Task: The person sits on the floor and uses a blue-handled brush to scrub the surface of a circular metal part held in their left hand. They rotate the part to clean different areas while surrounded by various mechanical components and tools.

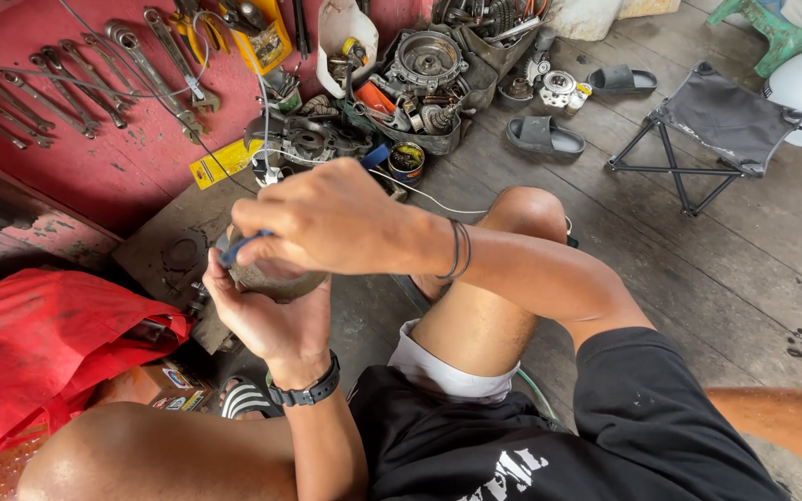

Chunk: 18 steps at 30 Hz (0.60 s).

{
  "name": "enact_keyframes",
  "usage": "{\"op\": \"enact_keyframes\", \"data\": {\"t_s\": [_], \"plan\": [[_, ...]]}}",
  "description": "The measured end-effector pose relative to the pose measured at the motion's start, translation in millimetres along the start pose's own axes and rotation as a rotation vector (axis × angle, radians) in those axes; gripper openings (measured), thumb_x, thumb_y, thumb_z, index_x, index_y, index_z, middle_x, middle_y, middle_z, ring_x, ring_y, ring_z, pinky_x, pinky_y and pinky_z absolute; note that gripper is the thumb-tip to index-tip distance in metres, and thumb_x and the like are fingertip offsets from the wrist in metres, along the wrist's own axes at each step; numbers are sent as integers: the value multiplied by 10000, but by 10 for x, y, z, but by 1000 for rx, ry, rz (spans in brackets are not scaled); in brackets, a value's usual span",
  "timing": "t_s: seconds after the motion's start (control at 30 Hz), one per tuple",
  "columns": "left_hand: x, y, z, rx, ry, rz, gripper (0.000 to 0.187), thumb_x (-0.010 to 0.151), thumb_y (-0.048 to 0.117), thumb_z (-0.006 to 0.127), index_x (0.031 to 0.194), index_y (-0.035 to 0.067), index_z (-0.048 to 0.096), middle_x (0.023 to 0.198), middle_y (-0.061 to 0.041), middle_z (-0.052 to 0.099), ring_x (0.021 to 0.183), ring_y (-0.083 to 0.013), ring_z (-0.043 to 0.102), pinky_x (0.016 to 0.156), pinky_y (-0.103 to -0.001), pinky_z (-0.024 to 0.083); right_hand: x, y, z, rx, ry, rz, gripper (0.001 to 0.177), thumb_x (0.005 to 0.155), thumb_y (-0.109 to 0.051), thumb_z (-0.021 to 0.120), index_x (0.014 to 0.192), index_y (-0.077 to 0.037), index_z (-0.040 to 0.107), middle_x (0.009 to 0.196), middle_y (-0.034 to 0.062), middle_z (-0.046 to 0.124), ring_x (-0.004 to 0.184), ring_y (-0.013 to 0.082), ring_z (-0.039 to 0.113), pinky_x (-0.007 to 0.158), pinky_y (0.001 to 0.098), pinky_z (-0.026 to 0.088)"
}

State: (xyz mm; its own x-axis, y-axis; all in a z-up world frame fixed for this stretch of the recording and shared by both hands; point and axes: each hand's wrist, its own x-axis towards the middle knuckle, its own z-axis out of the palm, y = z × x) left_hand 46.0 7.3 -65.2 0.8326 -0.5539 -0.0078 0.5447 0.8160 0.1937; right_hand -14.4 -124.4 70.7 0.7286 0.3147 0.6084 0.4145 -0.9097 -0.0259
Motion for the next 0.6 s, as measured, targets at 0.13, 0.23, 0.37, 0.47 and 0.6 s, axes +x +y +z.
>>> {"op": "enact_keyframes", "data": {"t_s": [0.13, 0.23, 0.37, 0.47, 0.6], "plan": [[-178, -106, 483, 67, -61, 32, 322, 964, 417, 500, 1049, 154, 666, 1170, -58, 641, 1197, -358, 591, 991, -633, 472, 2, 118, 2, -99, 61, 29, 287, 1007, -509, 568, 983, -224, 542, 692, -19, 593, 612, 238, 683, 523, 373, 525], [-123, -103, 351, -6, -20, 40, 334, 942, 440, 533, 1102, 184, 677, 1170, -20, 665, 1199, -350, 596, 1032, -642, 478, 16, 44, 42, -27, 6, 9, 348, 999, -565, 520, 952, -224, 574, 662, -50, 631, 535, 160, 650, 525, 298, 522], [-176, -44, 455, 58, -38, 58, 306, 957, 430, 518, 1097, 191, 648, 1127, -15, 657, 1154, -289, 604, 999, -553, 512, 43, 8, 16, 30, -29, -6, 323, 1006, -511, 534, 961, -194, 579, 685, -7, 649, 541, 193, 661, 521, 335, 533], [-126, -36, 365, 40, -34, 40, 329, 947, 454, 519, 1084, 196, 668, 1155, -17, 653, 1178, -321, 597, 1004, -572, 497, 58, 47, -11, -34, -6, 22, 346, 1010, -539, 502, 973, -204, 578, 705, -14, 664, 558, 190, 673, 516, 333, 534], [-263, -105, 744, 70, -19, 53, 289, 974, 398, 518, 1090, 167, 647, 1195, -19, 662, 1170, -219, 584, 1025, -515, 509, 0, -40, 90, 15, -25, -12, 311, 1002, -496, 545, 978, -186, 560, 711, 13, 666, 563, 217, 688, 506, 391, 541]]}}
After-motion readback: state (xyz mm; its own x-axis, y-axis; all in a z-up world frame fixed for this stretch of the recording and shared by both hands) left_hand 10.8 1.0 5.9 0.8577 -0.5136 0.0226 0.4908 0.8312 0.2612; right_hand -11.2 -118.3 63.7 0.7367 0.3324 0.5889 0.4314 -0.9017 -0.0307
